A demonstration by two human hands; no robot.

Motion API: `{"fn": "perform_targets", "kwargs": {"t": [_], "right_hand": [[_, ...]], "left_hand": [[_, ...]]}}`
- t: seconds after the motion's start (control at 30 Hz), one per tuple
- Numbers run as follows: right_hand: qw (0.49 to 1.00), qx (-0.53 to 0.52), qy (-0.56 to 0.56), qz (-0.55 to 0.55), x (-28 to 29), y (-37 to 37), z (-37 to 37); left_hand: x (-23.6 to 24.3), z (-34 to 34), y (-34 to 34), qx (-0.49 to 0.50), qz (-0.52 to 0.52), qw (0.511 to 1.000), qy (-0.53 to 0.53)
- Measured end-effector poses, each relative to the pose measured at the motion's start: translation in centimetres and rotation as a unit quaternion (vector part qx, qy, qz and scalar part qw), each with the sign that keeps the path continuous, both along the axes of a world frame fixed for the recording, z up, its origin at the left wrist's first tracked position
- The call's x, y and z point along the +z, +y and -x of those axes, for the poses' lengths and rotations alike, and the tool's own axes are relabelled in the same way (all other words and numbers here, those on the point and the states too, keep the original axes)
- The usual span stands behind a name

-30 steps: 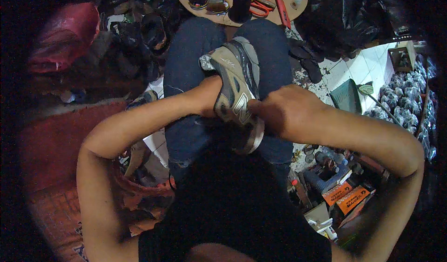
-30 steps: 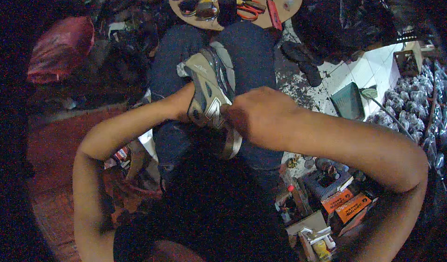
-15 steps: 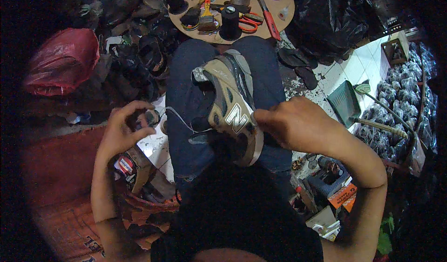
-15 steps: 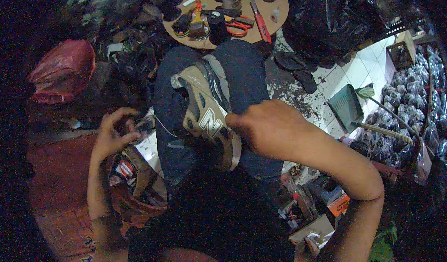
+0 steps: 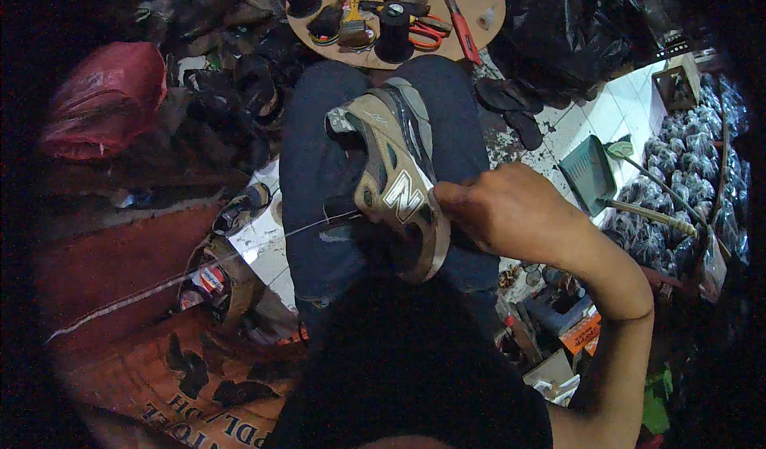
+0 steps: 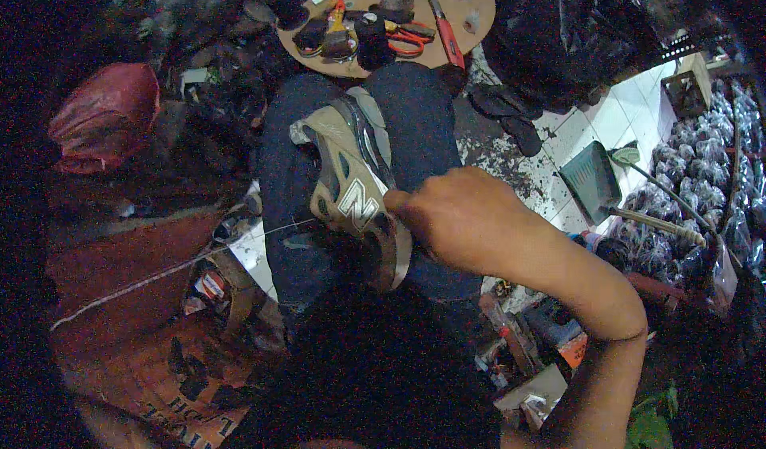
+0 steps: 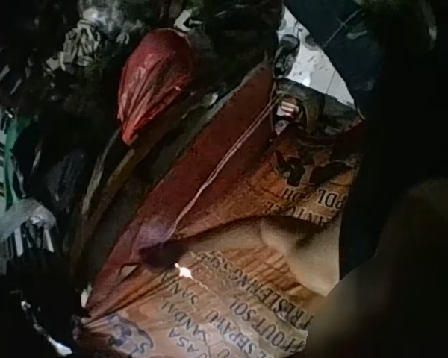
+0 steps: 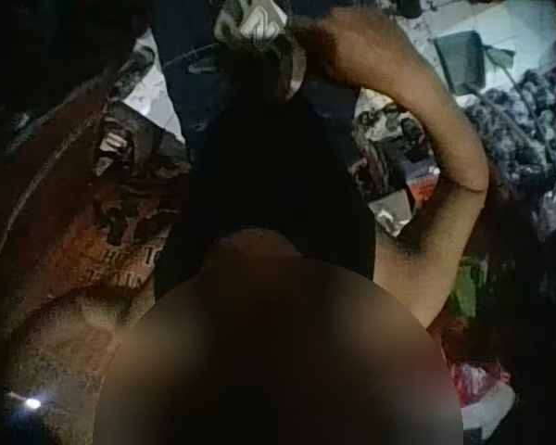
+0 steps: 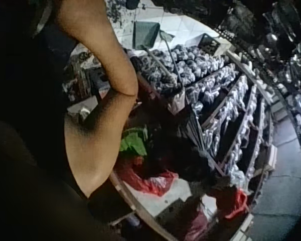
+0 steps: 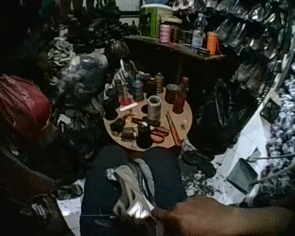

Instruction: The person stitches a sneaker by hand using a needle and thread. They repeatedly insert the needle through the shoe's upper and pull the thread tight to secure the seam.

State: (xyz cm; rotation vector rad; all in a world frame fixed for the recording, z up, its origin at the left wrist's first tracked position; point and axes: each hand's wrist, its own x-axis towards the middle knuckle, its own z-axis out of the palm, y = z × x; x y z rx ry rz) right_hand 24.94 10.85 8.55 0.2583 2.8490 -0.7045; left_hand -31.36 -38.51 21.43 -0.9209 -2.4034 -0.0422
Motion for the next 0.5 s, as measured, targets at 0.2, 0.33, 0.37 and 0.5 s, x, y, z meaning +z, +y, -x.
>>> {"fn": "perform_targets", "kwargs": {"t": [0.2, 0.33, 0.37, 0.5], "right_hand": [[0.999, -0.023, 0.023, -0.003, 0.0, -0.6, -0.1], [0.999, -0.033, -0.002, 0.010, 0.1, -0.6, -0.3], [0.999, -0.034, 0.004, 0.013, 0.2, -0.6, -0.3], [0.999, -0.030, 0.014, -0.001, 0.3, -0.8, -0.3]], "left_hand": [[-1.4, -5.3, 7.0, 0.000, 0.194, 0.979, -0.058], [-3.9, -14.2, 14.1, -0.115, 0.334, 0.920, -0.171], [-4.7, -16.9, 15.8, -0.155, 0.344, 0.904, -0.202], [-9.6, -27.6, 21.3, -0.287, 0.191, 0.867, -0.360]]}}
